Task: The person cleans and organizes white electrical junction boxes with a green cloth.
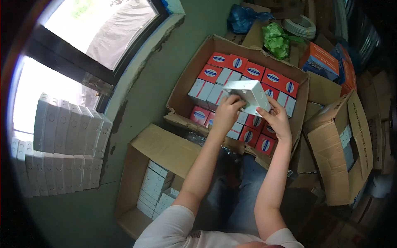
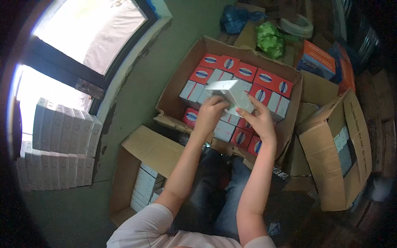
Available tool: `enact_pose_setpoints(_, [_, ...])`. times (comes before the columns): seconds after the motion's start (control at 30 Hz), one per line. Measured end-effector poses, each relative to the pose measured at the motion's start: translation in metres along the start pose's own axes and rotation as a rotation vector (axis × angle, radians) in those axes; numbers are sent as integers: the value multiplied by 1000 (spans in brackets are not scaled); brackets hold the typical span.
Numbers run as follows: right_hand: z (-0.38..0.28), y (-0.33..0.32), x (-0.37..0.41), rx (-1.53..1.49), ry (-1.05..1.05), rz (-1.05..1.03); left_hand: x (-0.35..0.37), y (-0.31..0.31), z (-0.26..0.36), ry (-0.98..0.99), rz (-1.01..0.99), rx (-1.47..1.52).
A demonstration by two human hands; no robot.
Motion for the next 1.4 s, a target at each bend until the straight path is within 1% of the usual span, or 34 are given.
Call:
enact_pose_setpoints(0.07, [1,-1,-2,3,-42,12,-2,-3,8,1,40,-90])
enact_pose_setpoints(0.13, [3,0,-2,21,-53,15,1,9,3,-4,20,-37])
enact_pose_setpoints(0.17, [6,0,-1,20,-15,13,2,13,-1,-10,12,-15])
enact_pose_setpoints(0.27, [14,-2,-1,-35,33,15,5,30,-9,-122,-125,168])
enact_pose_setpoints(0.3, [12,-2,0,-30,38,22,3,28,-7,-105,-132,206])
enact_pose_setpoints(0.4, [15,-7,0,4,43,15,4,34,-10,-153,-197,377])
enact_pose_setpoints(0.5, [15,-9,3,30,83,21,4,35,-6,-156,-232,450])
enact_pose_setpoints(0.6, [15,-6,0,79,-3,-4,1,38,9,-199,-260,702])
enact_pose_setpoints(0.7, [21,-8,-3,101,13,12,-2,27,24,-36,-180,399])
enact_pose_setpoints(0.8, [16,-29,-1,160,56,193,5,31,18,124,-175,164])
enact_pose_setpoints(0.83, [7,-34,2,146,-23,292,4,27,17,132,-119,109])
enact_pose_setpoints(0.9, [3,-40,4,160,-52,375,3,17,18,148,-9,2])
enact_pose_setpoints(1.0, [-4,-41,7,249,-82,440,2,17,26,224,-54,-157])
enact_pose_setpoints(1.1, [-9,-38,6,371,-122,453,5,15,34,203,-66,-205])
enact_pose_setpoints(1.2, [-2,-52,9,355,-69,481,4,14,40,228,-93,-151])
enact_pose_setpoints(1.3, [-1,-60,10,152,-18,468,2,20,32,295,-86,-28])
enact_pose_setpoints(1.4, [-10,-48,9,-40,-57,455,5,20,37,255,-73,41])
Point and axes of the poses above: each hand's wrist, its own x-axis away from the middle knuckle, its own y-axis out of the palm, z = x × y, the point moved 9 cm from there along -x, towards the middle knuckle, and after that the axes turned 2 degrees about -x, right-handed, at the moved point
